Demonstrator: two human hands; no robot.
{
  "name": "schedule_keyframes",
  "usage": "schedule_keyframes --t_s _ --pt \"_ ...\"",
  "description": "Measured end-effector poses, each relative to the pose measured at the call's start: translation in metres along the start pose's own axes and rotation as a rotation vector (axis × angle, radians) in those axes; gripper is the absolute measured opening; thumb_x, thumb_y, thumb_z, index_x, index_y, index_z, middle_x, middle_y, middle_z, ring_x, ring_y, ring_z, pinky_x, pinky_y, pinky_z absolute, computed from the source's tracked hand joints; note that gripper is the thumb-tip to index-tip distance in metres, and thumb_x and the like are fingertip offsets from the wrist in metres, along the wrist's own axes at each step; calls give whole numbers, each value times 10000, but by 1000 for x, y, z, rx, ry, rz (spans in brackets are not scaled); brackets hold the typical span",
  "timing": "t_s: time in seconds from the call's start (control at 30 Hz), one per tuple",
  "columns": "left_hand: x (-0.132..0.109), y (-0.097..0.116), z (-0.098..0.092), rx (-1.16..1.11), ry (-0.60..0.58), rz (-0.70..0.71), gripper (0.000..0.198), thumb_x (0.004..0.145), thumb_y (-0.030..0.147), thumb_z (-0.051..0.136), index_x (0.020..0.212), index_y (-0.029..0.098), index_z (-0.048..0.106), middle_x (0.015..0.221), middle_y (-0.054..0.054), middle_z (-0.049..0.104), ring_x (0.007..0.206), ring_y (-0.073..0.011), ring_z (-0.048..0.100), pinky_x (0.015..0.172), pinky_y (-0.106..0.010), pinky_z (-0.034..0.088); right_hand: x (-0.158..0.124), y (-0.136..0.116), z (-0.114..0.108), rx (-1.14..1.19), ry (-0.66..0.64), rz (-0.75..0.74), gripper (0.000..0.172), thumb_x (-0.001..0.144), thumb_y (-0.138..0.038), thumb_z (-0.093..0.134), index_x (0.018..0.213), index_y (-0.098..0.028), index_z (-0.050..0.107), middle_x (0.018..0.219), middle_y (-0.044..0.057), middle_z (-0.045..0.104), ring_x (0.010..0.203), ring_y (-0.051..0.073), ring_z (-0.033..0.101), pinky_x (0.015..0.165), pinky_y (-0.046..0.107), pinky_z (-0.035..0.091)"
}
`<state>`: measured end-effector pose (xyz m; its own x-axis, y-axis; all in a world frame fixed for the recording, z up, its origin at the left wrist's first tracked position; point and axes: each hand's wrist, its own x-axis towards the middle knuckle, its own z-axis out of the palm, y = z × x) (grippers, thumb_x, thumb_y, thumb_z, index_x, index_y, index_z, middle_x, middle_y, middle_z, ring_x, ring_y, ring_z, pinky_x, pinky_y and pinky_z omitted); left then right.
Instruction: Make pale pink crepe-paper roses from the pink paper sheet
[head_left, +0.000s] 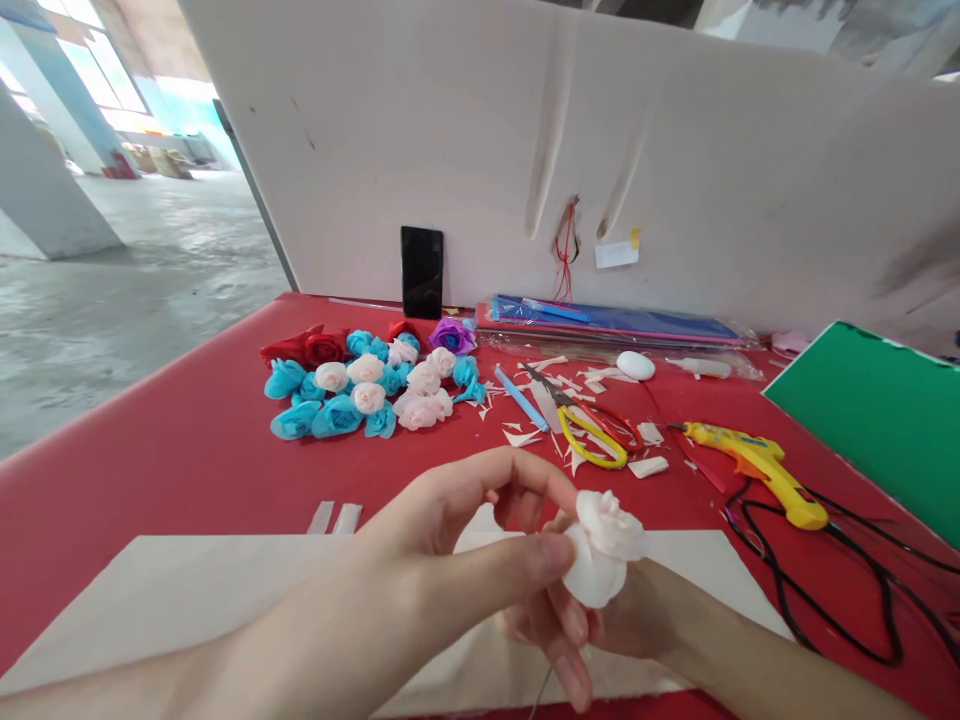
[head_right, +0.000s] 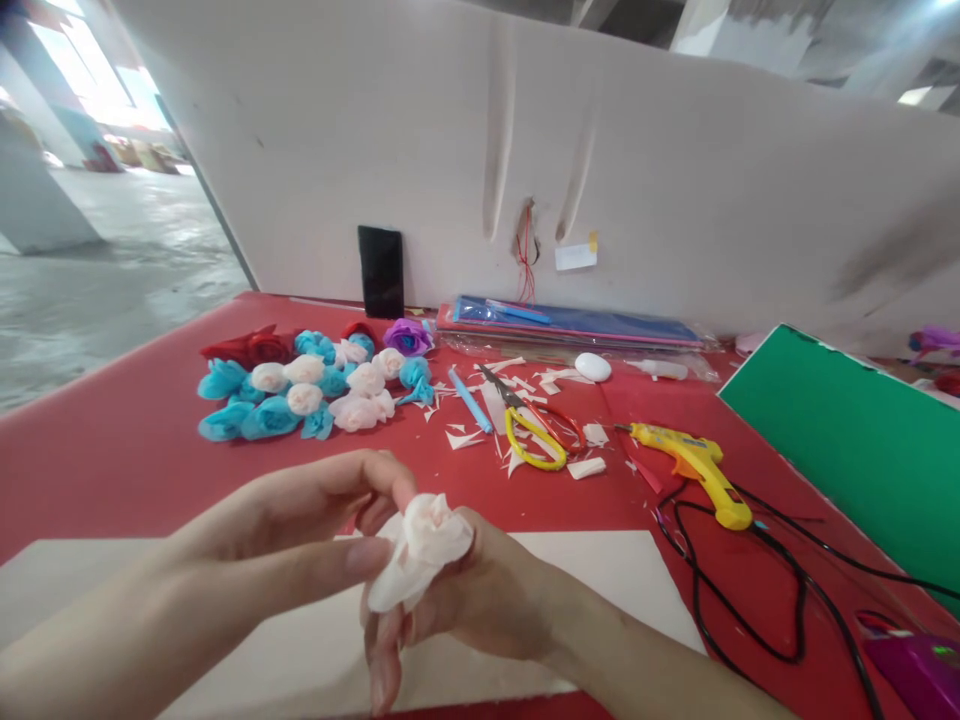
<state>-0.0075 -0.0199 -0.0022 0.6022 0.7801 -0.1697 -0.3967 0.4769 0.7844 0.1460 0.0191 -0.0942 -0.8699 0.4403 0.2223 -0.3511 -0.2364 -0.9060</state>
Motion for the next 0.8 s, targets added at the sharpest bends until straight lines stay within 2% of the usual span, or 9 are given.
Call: schedule_keyframes --t_s 0.13,0.23,0.33,0.47,0.6,0.67,0.8 --pt "-1 0 -4 -16 -2 44 90 927 221 734 850 197 694 803 19 744 621 -115 710 680 -245 601 0 12 -5 -22 -7 -3 629 794 -761 649 505 -231 473 433 -30 590 447 115 548 580 253 496" --pt "-3 -2 -9 1 -5 33 96 952 197 685 859 203 706 788 15 757 590 -121 713 641 -239 573 -1 19 -8 -48 -10 19 642 733 -841 634 559 -231 538 504 10 653 543 144 615 606 271 506" --pt "-5 -4 -12 18 -10 17 101 960 220 674 871 214 722 716 17 744 596 -131 716 613 -221 526 -4 18 -8 -57 -18 42 652 709 -851 648 541 -233 531 504 16 652 529 144 604 572 271 499" --pt "-5 -6 -14 31 -37 14 128 960 274 683 856 208 722 739 7 760 627 -151 734 633 -236 505 -8 13 -6 -27 7 77 649 734 -836 646 542 -228 522 522 14 663 475 128 578 540 265 499" --pt "-1 -6 -16 73 5 5 118 944 277 697 856 202 724 737 9 763 651 -158 743 656 -234 504 -6 16 -3 29 36 97 655 717 -827 671 539 -210 540 514 -8 630 426 106 556 537 257 521" --pt "-1 -6 -16 97 15 -3 133 919 307 727 841 199 718 724 14 752 650 -160 737 660 -238 516 -5 16 -1 65 59 99 638 705 -785 717 522 -199 543 510 -21 611 400 93 532 533 256 528" --pt "-4 -4 -15 185 44 -11 228 849 386 801 774 198 695 694 39 725 631 -139 706 706 -243 531 -6 8 3 118 129 103 504 705 -590 829 551 -174 590 488 -60 558 427 71 515 618 250 556"
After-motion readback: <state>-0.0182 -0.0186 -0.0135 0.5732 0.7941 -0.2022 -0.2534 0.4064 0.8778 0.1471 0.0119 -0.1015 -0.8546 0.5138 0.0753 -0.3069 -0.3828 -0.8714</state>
